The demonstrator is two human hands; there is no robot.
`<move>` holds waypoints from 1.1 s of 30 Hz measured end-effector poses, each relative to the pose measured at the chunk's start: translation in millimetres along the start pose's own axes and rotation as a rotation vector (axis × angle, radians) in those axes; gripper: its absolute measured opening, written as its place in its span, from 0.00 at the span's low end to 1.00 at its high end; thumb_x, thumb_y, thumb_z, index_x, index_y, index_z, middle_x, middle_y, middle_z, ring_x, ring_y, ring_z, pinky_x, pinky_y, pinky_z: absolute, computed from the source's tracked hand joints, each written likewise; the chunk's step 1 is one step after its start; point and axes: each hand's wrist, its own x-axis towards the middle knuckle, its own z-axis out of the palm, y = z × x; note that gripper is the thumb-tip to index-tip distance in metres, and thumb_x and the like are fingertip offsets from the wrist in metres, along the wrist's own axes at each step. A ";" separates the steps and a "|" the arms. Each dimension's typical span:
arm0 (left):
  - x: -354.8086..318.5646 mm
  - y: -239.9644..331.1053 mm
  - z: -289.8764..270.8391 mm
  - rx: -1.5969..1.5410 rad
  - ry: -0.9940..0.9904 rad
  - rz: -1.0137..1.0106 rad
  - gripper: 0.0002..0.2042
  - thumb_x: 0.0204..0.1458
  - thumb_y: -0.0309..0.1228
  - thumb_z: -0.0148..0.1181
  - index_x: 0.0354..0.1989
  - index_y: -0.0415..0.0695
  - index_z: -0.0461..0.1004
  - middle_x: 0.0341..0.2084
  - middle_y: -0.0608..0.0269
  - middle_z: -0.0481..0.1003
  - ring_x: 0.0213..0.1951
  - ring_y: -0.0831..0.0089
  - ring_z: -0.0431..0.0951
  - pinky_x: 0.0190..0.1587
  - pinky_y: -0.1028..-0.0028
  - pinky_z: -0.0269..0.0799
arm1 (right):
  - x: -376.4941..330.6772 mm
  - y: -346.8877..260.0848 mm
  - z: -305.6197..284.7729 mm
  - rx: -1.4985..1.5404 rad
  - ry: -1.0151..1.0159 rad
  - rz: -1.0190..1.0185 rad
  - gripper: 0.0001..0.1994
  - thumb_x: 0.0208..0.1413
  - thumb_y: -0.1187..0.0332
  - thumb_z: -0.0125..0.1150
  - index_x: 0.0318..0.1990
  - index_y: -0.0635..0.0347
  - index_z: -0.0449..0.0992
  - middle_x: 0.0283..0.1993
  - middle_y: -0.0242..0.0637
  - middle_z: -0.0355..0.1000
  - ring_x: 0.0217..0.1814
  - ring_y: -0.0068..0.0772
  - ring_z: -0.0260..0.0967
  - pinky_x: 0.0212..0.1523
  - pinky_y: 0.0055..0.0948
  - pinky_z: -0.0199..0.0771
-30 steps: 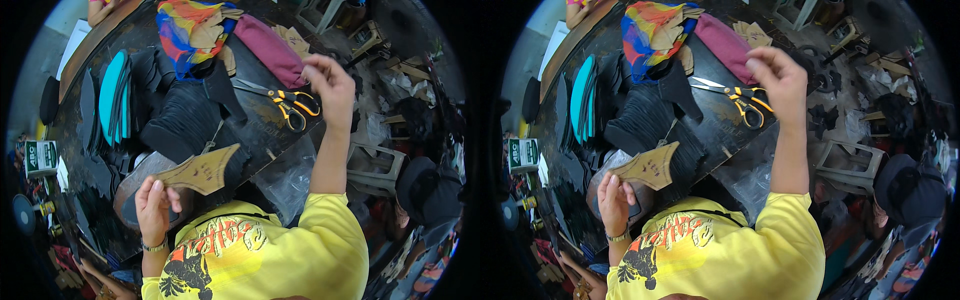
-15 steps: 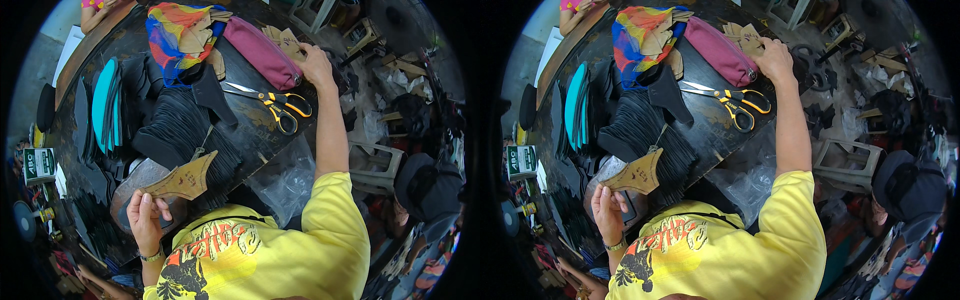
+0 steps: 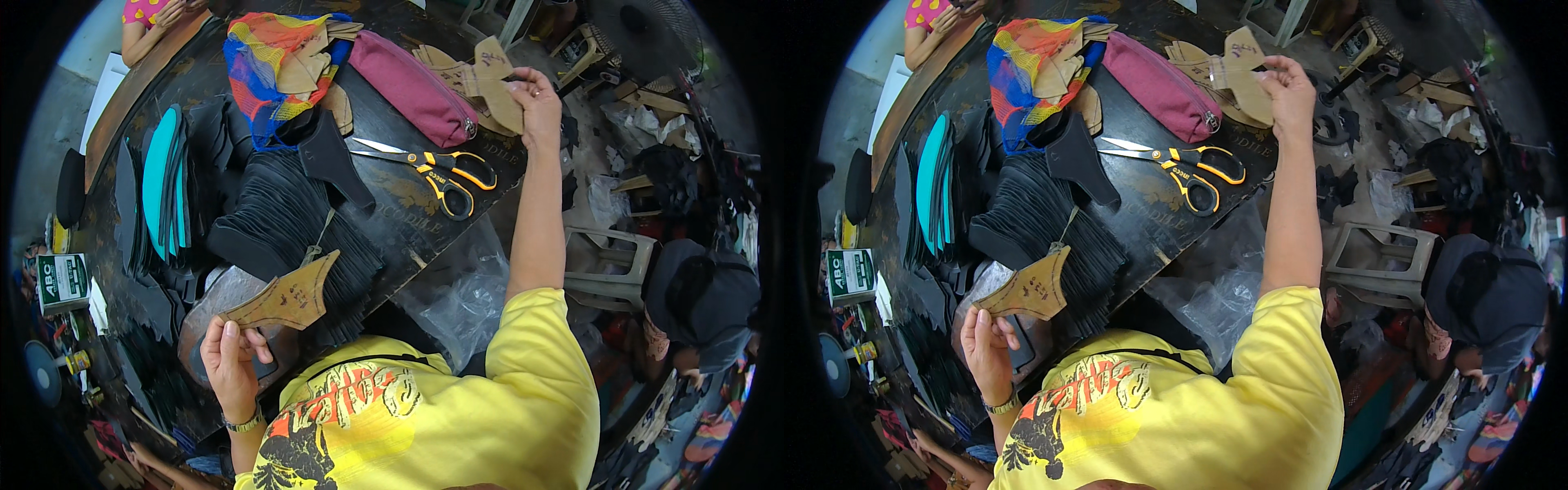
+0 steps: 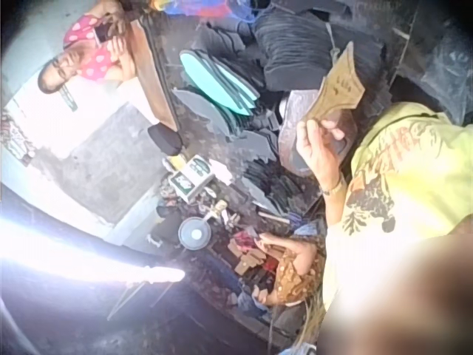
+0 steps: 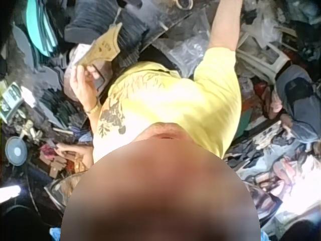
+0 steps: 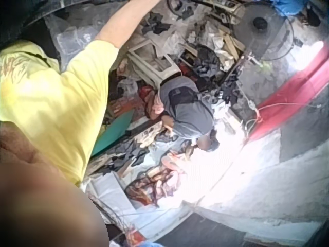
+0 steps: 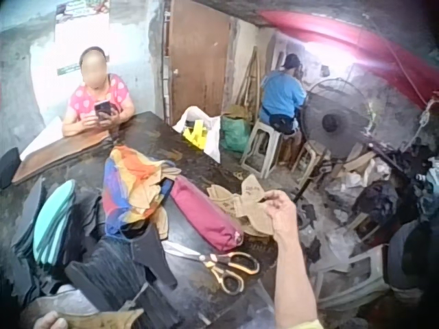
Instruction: The person removes black rubber pieces from a plastic bag and places them on a workbench. They then pick up and inspect several cardboard templates, comparing them to the rubber pieces and stacking them on the table.
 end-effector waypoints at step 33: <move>-1.0 -7.3 1.4 0.003 0.005 -0.026 0.09 0.68 0.30 0.46 0.41 0.36 0.70 0.25 0.58 0.77 0.20 0.76 0.74 0.25 0.79 0.72 | 82.5 30.3 30.8 -1.042 -0.418 -0.312 0.25 0.45 0.70 0.72 0.53 0.66 0.78 0.34 0.41 0.77 0.41 0.37 0.76 0.48 0.33 0.74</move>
